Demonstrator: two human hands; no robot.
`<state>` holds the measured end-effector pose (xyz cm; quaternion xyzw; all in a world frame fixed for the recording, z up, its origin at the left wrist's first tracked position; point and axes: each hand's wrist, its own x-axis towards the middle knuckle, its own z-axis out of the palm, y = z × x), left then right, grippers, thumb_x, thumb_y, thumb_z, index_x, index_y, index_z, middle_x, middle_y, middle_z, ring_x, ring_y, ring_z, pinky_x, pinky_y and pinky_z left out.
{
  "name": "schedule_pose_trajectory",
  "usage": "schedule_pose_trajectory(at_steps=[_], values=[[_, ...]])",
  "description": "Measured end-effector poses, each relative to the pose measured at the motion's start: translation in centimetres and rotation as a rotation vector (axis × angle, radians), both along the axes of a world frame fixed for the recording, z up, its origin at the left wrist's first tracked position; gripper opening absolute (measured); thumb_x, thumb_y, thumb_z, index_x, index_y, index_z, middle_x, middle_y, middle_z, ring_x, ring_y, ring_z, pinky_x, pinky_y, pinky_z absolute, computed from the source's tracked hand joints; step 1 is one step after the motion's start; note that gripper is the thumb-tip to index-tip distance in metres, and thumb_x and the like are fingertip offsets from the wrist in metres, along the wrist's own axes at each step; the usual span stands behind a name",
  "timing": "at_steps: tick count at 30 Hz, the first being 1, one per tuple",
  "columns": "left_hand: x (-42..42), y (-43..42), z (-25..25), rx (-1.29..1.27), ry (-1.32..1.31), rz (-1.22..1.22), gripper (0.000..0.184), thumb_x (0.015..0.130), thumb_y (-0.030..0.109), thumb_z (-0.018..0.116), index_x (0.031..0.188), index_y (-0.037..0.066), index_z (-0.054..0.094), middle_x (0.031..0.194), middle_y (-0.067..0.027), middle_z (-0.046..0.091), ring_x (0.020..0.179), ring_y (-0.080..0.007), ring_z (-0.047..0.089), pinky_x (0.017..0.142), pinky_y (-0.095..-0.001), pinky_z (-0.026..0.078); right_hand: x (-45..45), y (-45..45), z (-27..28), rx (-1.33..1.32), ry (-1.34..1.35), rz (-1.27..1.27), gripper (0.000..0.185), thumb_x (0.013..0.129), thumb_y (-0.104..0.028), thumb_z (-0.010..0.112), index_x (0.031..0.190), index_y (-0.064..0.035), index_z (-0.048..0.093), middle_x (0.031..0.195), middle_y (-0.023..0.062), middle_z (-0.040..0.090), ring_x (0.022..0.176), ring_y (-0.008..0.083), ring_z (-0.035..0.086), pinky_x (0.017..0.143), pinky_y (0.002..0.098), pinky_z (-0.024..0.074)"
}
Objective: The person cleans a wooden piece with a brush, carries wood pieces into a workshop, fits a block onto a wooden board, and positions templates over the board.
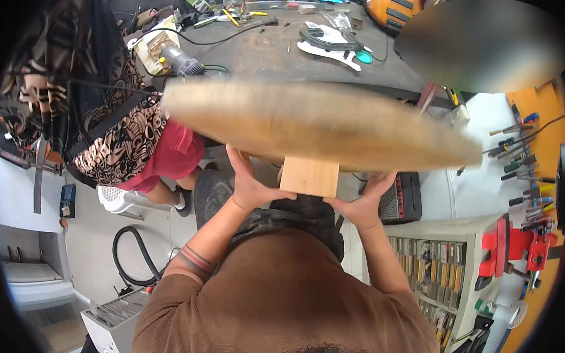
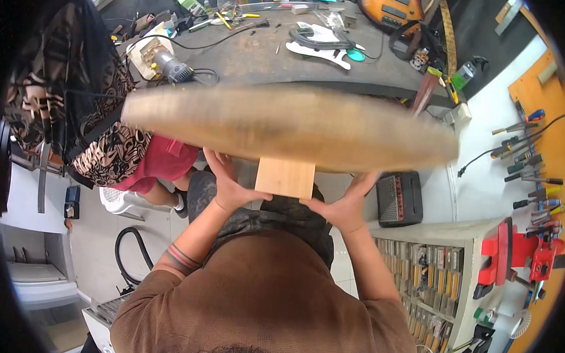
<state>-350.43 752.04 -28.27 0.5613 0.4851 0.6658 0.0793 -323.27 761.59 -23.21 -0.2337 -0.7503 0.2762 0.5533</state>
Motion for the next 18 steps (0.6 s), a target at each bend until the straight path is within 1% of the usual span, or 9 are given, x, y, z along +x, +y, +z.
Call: schedule_pose_trajectory(at_steps=[2,3,5,7,8,10,13,16,18], values=[[0.8,-1.5,-4.3,0.003,-0.056,0.020,0.174,0.047,0.063,0.111,0.172,-0.002,0.008,0.171,-0.0228,0.025,0.159,-0.0380,0.033,0.131,-0.0519,0.028,1.3,-1.4,-2.6,-0.122,0.044,0.016,0.109,0.096,-0.055,0.080,0.171,0.0004,0.022,0.172,0.0206,0.035,0.164,0.0327,0.029,0.134,0.0501,0.0265],[0.0,-2.1,0.3,-0.022,0.305,0.074,0.142,0.064,0.066,0.104,0.165,-0.003,0.032,0.161,-0.0229,0.042,0.152,-0.0371,0.044,0.129,-0.0509,0.034,3.1,-1.7,-4.2,-0.285,0.052,0.046,0.091,0.106,-0.057,0.066,0.167,0.0012,0.032,0.169,0.0203,0.041,0.164,0.0320,0.031,0.134,0.0500,0.0267],[0.1,-2.4,-2.6,-0.004,-1.019,-0.309,0.072,0.094,0.047,0.085,0.141,-0.002,0.061,0.137,-0.0200,0.065,0.138,-0.0355,0.059,0.125,-0.0496,0.041,7.4,-1.3,-8.2,-0.713,0.382,0.341,0.069,0.119,-0.053,0.034,0.156,0.0023,0.051,0.161,0.0197,0.054,0.163,0.0310,0.035,0.135,0.0497,0.0256],[1.2,-2.6,-7.3,0.392,-0.552,-0.216,0.048,0.104,0.035,0.075,0.134,-0.002,0.067,0.136,-0.0194,0.069,0.138,-0.0352,0.062,0.126,-0.0493,0.041,8.9,-1.3,-12.3,-0.797,0.700,0.570,0.068,0.121,-0.047,0.022,0.145,0.0039,0.061,0.151,0.0214,0.063,0.156,0.0311,0.043,0.137,0.0500,0.0235],[0.1,-2.6,-8.9,0.407,-0.509,-0.274,0.045,0.106,0.033,0.072,0.133,-0.002,0.067,0.139,-0.0197,0.068,0.139,-0.0355,0.061,0.127,-0.0495,0.041,8.3,-1.3,-14.3,-0.628,0.689,0.525,0.063,0.120,-0.045,0.030,0.141,0.0051,0.063,0.147,0.0235,0.065,0.151,0.0316,0.049,0.137,0.0504,0.0226],[-6.7,-2.9,-19.0,0.366,-0.595,-0.671,0.080,0.120,0.057,0.020,0.141,-0.007,0.064,0.151,-0.0262,0.064,0.156,-0.0373,0.047,0.137,-0.0548,0.022,7.7,-1.5,-16.5,-0.458,0.713,0.469,0.063,0.119,-0.044,0.034,0.134,0.0074,0.067,0.141,0.0266,0.068,0.145,0.0334,0.056,0.138,0.0513,0.0214],[-2.8,-4.5,-13.4,0.349,-0.528,-0.548,0.047,0.110,0.028,0.065,0.140,-0.009,0.062,0.153,-0.0261,0.062,0.156,-0.0361,0.049,0.136,-0.0484,0.029,7.6,-2.2,-17.6,-0.451,0.804,0.472,0.068,0.120,-0.043,0.028,0.131,0.0104,0.068,0.140,0.0295,0.068,0.144,0.0376,0.056,0.138,0.0525,0.0210],[-4.4,-4.1,-14.4,0.353,-0.419,-0.512,0.051,0.111,0.034,0.059,0.140,-0.008,0.063,0.153,-0.0262,0.062,0.156,-0.0359,0.048,0.137,-0.0489,0.026,6.7,-2.6,-17.7,-0.455,0.890,0.501,0.069,0.121,-0.042,0.025,0.132,0.0112,0.068,0.141,0.0301,0.068,0.145,0.0390,0.055,0.138,0.0527,0.0217],[-6.6,-3.9,-17.1,0.352,-0.443,-0.529,0.061,0.114,0.044,0.042,0.139,-0.007,0.064,0.150,-0.0263,0.063,0.154,-0.0363,0.049,0.136,-0.0505,0.026,6.0,-2.4,-17.8,-0.463,0.933,0.534,0.069,0.121,-0.042,0.024,0.132,0.0109,0.068,0.141,0.0295,0.068,0.146,0.0388,0.054,0.138,0.0526,0.0226]])
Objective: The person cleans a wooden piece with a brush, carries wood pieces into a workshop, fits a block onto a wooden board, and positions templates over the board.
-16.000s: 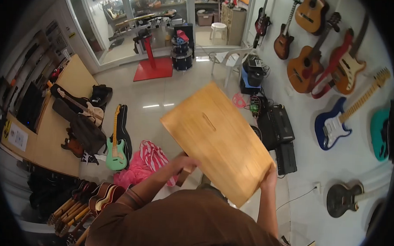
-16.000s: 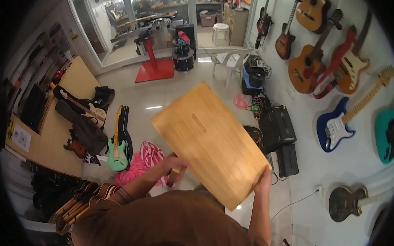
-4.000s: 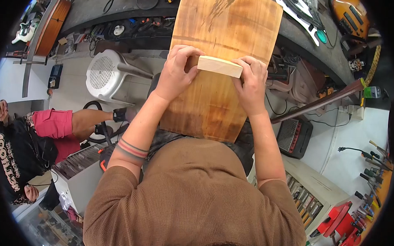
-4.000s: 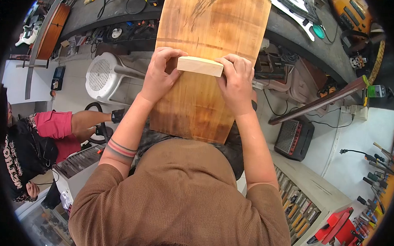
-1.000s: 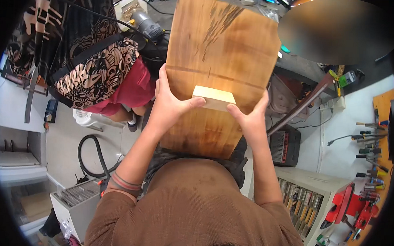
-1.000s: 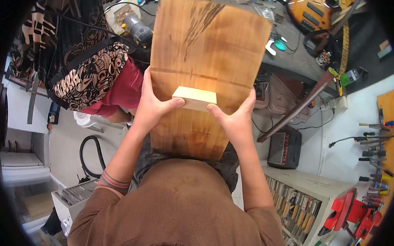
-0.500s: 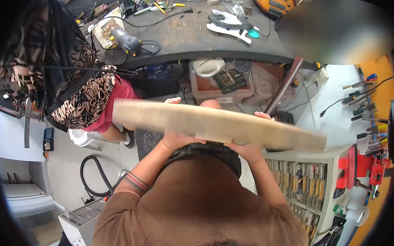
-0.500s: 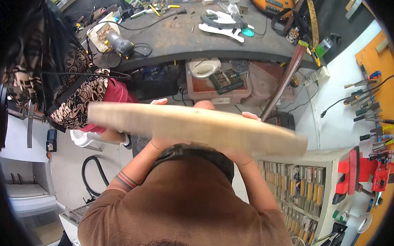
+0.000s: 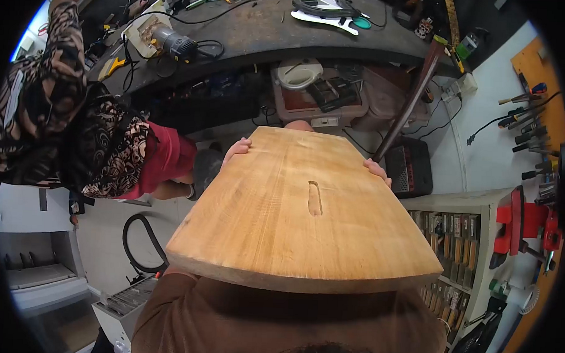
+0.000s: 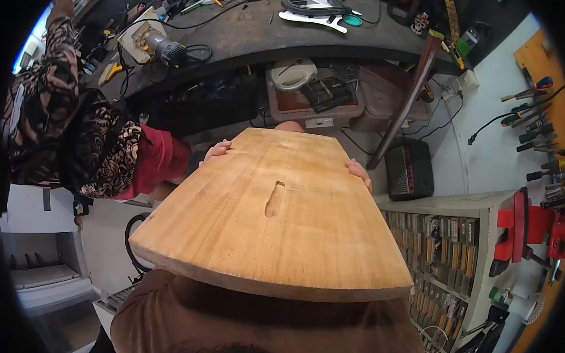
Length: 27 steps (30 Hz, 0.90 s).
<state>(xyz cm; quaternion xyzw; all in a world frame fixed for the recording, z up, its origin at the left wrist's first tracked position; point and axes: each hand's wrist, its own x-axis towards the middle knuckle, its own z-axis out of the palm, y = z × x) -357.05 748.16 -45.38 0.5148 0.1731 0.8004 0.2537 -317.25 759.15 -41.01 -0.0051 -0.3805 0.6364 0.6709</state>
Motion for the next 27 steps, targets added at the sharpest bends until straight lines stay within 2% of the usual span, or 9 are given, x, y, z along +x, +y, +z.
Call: schedule_pose_trajectory(at_steps=[3,6,8,10,17,21,24,26,27], values=[[-1.8,0.3,-2.9,-0.010,-0.040,-0.027,0.082,0.119,0.059,0.018,0.137,-0.006,0.065,0.147,-0.0266,0.065,0.151,-0.0369,0.050,0.136,-0.0529,0.025,0.2,0.9,-0.1,0.007,-0.023,0.038,0.069,0.122,-0.041,0.023,0.133,0.0099,0.067,0.141,0.0284,0.068,0.147,0.0378,0.053,0.137,0.0525,0.0239],[-0.3,1.4,-2.5,0.001,0.340,0.385,0.049,0.111,0.030,0.064,0.142,-0.008,0.062,0.149,-0.0263,0.064,0.147,-0.0375,0.056,0.132,-0.0500,0.032,0.5,2.8,-0.9,0.067,-0.085,0.071,0.068,0.123,-0.041,0.021,0.135,0.0087,0.067,0.144,0.0271,0.067,0.148,0.0365,0.052,0.136,0.0527,0.0250],[1.2,1.0,1.8,-0.020,-0.009,0.104,0.048,0.112,0.032,0.061,0.140,-0.007,0.062,0.145,-0.0264,0.066,0.141,-0.0385,0.060,0.127,-0.0514,0.038,0.8,3.8,-1.2,0.118,-0.115,0.103,0.069,0.123,-0.042,0.021,0.136,0.0079,0.066,0.146,0.0260,0.065,0.148,0.0356,0.051,0.135,0.0526,0.0258],[2.4,1.8,3.5,0.039,-0.113,0.069,0.048,0.113,0.035,0.059,0.138,-0.006,0.063,0.141,-0.0268,0.067,0.136,-0.0391,0.062,0.122,-0.0525,0.042,0.9,4.2,-0.5,0.144,-0.128,0.142,0.069,0.123,-0.043,0.021,0.137,0.0072,0.067,0.148,0.0247,0.064,0.150,0.0348,0.049,0.135,0.0522,0.0264],[2.6,3.1,1.7,0.083,0.052,0.344,0.053,0.111,0.041,0.063,0.134,-0.007,0.064,0.135,-0.0275,0.068,0.131,-0.0394,0.064,0.115,-0.0524,0.049,1.2,4.3,1.3,0.094,-0.152,0.232,0.068,0.123,-0.046,0.023,0.137,0.0043,0.068,0.150,0.0205,0.063,0.151,0.0327,0.047,0.135,0.0499,0.0255],[3.1,2.7,3.1,0.022,-0.011,0.292,0.050,0.110,0.040,0.064,0.129,-0.006,0.066,0.135,-0.0239,0.068,0.131,-0.0382,0.064,0.115,-0.0496,0.050,0.9,4.3,1.3,0.118,-0.151,0.217,0.067,0.124,-0.046,0.023,0.137,0.0038,0.067,0.148,0.0196,0.064,0.150,0.0301,0.048,0.134,0.0489,0.0267],[4.9,2.2,5.1,-0.028,-0.134,0.278,0.049,0.111,0.038,0.063,0.130,-0.006,0.065,0.135,-0.0219,0.066,0.134,-0.0366,0.061,0.117,-0.0480,0.048,0.9,3.0,3.5,-0.056,-0.151,0.247,0.066,0.123,-0.047,0.027,0.139,0.0034,0.065,0.144,0.0192,0.064,0.151,0.0299,0.048,0.132,0.0477,0.0299],[4.7,1.0,6.4,-0.137,-0.325,0.115,0.053,0.107,0.042,0.069,0.131,-0.005,0.064,0.136,-0.0218,0.063,0.138,-0.0354,0.058,0.119,-0.0477,0.046,0.7,1.7,4.9,-0.150,-0.298,0.182,0.065,0.121,-0.051,0.033,0.143,0.0030,0.061,0.147,0.0193,0.060,0.150,0.0303,0.048,0.131,0.0475,0.0324],[4.7,0.6,8.2,-0.233,-0.188,0.178,0.063,0.101,0.047,0.075,0.135,-0.005,0.061,0.139,-0.0220,0.061,0.140,-0.0352,0.056,0.120,-0.0479,0.045,0.5,1.2,5.4,-0.140,-0.448,0.097,0.066,0.120,-0.054,0.037,0.146,0.0028,0.057,0.152,0.0196,0.057,0.149,0.0304,0.048,0.130,0.0478,0.0337]])
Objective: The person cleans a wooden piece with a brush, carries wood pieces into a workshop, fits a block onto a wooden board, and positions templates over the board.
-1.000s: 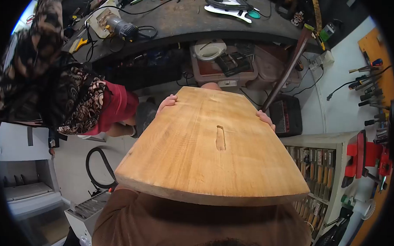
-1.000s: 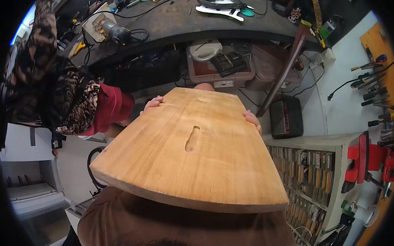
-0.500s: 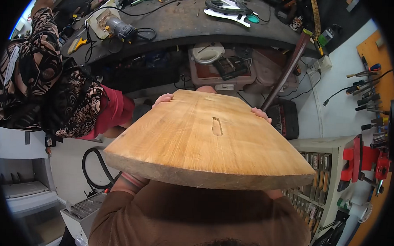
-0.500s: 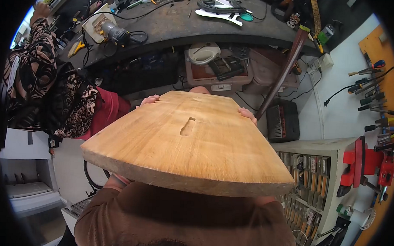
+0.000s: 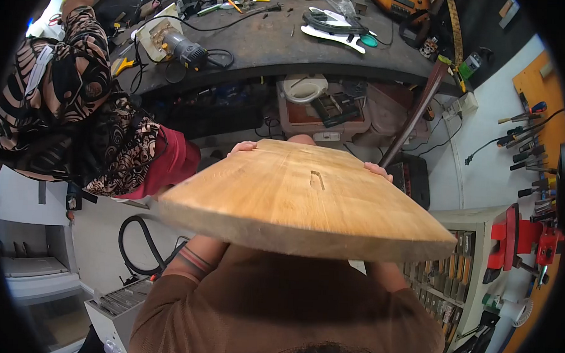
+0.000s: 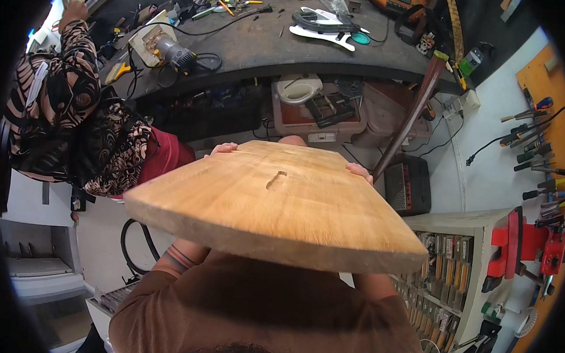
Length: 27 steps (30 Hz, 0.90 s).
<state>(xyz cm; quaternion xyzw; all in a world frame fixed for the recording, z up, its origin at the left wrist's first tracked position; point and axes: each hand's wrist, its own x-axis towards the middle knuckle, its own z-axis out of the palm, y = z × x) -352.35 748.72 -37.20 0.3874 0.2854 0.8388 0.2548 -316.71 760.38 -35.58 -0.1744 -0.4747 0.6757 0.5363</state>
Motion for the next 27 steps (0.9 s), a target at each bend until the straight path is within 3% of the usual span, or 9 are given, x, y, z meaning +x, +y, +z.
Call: schedule_pose_trajectory(at_steps=[1,2,4,6,10,13,19,24,27], values=[[0.0,-0.4,1.7,-0.106,0.140,0.039,0.074,0.096,0.051,0.081,0.139,-0.005,0.058,0.142,-0.0223,0.058,0.143,-0.0350,0.054,0.120,-0.0482,0.044,-0.8,-0.5,2.5,0.255,-0.259,-0.107,0.071,0.112,-0.056,0.051,0.151,0.0033,0.050,0.156,0.0207,0.052,0.150,0.0315,0.047,0.130,0.0483,0.0339],[0.4,-0.9,4.9,-0.274,0.543,0.226,0.093,0.087,0.057,0.088,0.146,-0.005,0.052,0.146,-0.0227,0.055,0.145,-0.0353,0.051,0.122,-0.0486,0.043,-1.7,-1.0,5.0,0.498,-0.499,-0.258,0.084,0.104,-0.058,0.065,0.156,0.0038,0.043,0.159,0.0218,0.048,0.151,0.0325,0.046,0.129,0.0488,0.0342],[1.7,-0.7,7.7,-0.383,0.805,0.435,0.139,0.063,0.064,0.102,0.161,-0.004,0.031,0.155,-0.0231,0.046,0.149,-0.0367,0.046,0.125,-0.0499,0.039,-5.0,-1.6,10.2,0.782,-0.759,-0.439,0.121,0.075,-0.052,0.100,0.158,0.0050,0.033,0.156,0.0234,0.046,0.143,0.0351,0.049,0.122,0.0487,0.0393],[1.2,-0.6,9.4,-0.522,0.757,0.298,0.198,0.045,0.065,0.109,0.168,0.000,-0.032,0.181,-0.0272,0.012,0.167,-0.0415,0.022,0.136,-0.0526,0.020,-6.4,-1.4,12.4,0.566,-0.758,-0.376,0.142,0.056,-0.044,0.113,0.157,0.0056,0.026,0.149,0.0238,0.048,0.136,0.0421,0.053,0.116,0.0504,0.0443],[1.4,-0.8,9.8,-0.464,0.702,0.327,0.194,0.048,0.067,0.108,0.171,0.003,-0.028,0.180,-0.0254,0.016,0.166,-0.0415,0.022,0.136,-0.0520,0.018,-7.2,-1.2,13.4,0.634,-0.819,-0.377,0.146,0.056,-0.043,0.112,0.160,0.0062,0.023,0.152,0.0255,0.045,0.141,0.0435,0.051,0.118,0.0506,0.0438],[1.5,-1.0,9.2,-0.410,0.657,0.392,0.192,0.047,0.065,0.109,0.169,-0.003,-0.021,0.176,-0.0284,0.020,0.163,-0.0414,0.029,0.134,-0.0520,0.026,-7.8,-1.2,13.1,0.644,-0.802,-0.343,0.151,0.054,-0.039,0.113,0.164,0.0053,0.019,0.155,0.0261,0.042,0.145,0.0443,0.049,0.121,0.0516,0.0431],[-0.3,1.8,10.2,-0.589,0.682,0.456,0.187,0.047,0.061,0.111,0.171,-0.006,-0.013,0.175,-0.0294,0.022,0.162,-0.0387,0.031,0.134,-0.0505,0.027,-10.4,2.4,16.8,0.581,-0.852,-0.346,0.158,0.054,-0.032,0.112,0.171,0.0032,0.011,0.164,0.0275,0.033,0.153,0.0457,0.040,0.126,0.0528,0.0391],[1.4,0.5,11.0,-0.470,0.764,0.438,0.181,0.046,0.064,0.110,0.167,-0.009,-0.003,0.165,-0.0283,0.033,0.156,-0.0376,0.039,0.128,-0.0505,0.034,-7.6,1.4,11.9,0.555,-0.690,-0.300,0.155,0.058,-0.050,0.112,0.164,0.0032,0.013,0.160,0.0259,0.039,0.150,0.0376,0.045,0.125,0.0505,0.0367],[2.4,-0.8,10.5,-0.459,0.800,0.337,0.194,0.048,0.065,0.109,0.167,-0.001,-0.030,0.177,-0.0297,0.017,0.163,-0.0398,0.029,0.134,-0.0497,0.025,-5.8,0.3,8.6,0.662,-0.656,-0.351,0.167,0.058,-0.051,0.111,0.171,0.0009,-0.001,0.168,0.0240,0.033,0.156,0.0369,0.040,0.129,0.0528,0.0315]])
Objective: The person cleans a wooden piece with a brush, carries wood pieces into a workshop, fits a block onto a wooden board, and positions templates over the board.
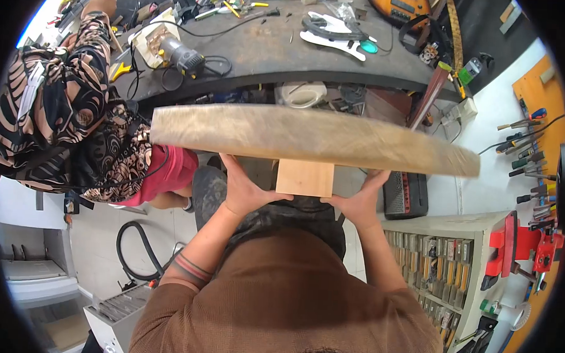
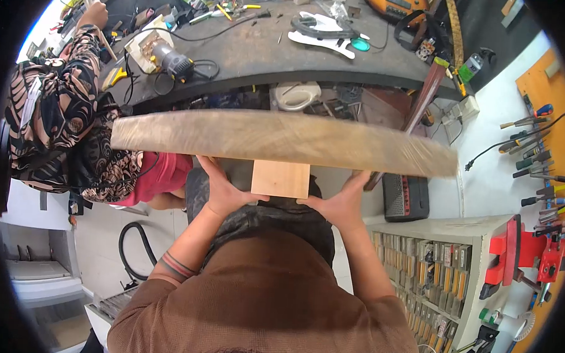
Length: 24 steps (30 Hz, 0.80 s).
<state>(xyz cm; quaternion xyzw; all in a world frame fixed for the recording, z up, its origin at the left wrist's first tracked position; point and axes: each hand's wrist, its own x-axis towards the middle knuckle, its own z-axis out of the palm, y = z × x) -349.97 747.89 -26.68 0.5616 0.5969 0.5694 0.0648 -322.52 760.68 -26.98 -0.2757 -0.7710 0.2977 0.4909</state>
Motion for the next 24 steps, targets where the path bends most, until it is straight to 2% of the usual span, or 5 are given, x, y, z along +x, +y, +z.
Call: schedule_pose_trajectory(at_steps=[1,7,14,22,24], values=[[0.4,-0.1,-1.2,0.072,-0.058,0.004,0.173,0.048,0.064,0.110,0.171,-0.004,0.009,0.172,-0.0261,0.034,0.157,-0.0362,0.041,0.131,-0.0504,0.030,0.5,-0.1,-1.5,-0.084,0.011,0.021,0.163,0.059,-0.054,0.111,0.170,0.0013,0.005,0.166,0.0251,0.037,0.154,0.0362,0.041,0.128,0.0534,0.0320],[0.5,-0.3,0.9,-0.063,0.433,-0.026,0.107,0.077,0.066,0.095,0.151,0.001,0.055,0.151,-0.0155,0.061,0.143,-0.0329,0.058,0.118,-0.0474,0.046,1.7,-0.5,1.5,0.239,-0.356,-0.118,0.125,0.078,-0.064,0.096,0.164,0.0024,0.033,0.155,0.0187,0.052,0.143,0.0318,0.053,0.126,0.0509,0.0372],[-4.9,1.0,2.7,-0.298,-2.308,-1.030,0.069,0.098,0.042,0.064,0.145,-0.009,0.064,0.135,-0.0352,0.073,0.108,-0.0379,0.081,0.096,-0.0455,0.065,0.7,-0.1,0.7,-0.655,0.568,0.084,0.061,0.120,-0.051,0.044,0.158,-0.0030,0.046,0.143,0.0140,0.062,0.129,0.0214,0.060,0.125,0.0434,0.0421],[-4.7,1.5,0.9,-0.169,-1.746,-0.883,0.098,0.089,0.054,0.077,0.158,-0.008,0.046,0.152,-0.0354,0.055,0.131,-0.0449,0.064,0.114,-0.0531,0.051,0.7,0.8,0.5,-0.452,0.350,0.116,0.085,0.112,-0.058,0.058,0.167,0.0010,0.029,0.153,0.0167,0.055,0.145,0.0284,0.052,0.131,0.0487,0.0337],[-1.0,1.0,-0.1,0.033,-0.643,-0.272,0.138,0.073,0.061,0.095,0.167,-0.008,0.021,0.166,-0.0323,0.036,0.150,-0.0429,0.044,0.127,-0.0534,0.035,0.3,1.1,1.9,0.288,-0.242,-0.120,0.095,0.101,-0.062,0.077,0.160,0.0033,0.041,0.153,0.0163,0.055,0.144,0.0293,0.053,0.133,0.0499,0.0299]])
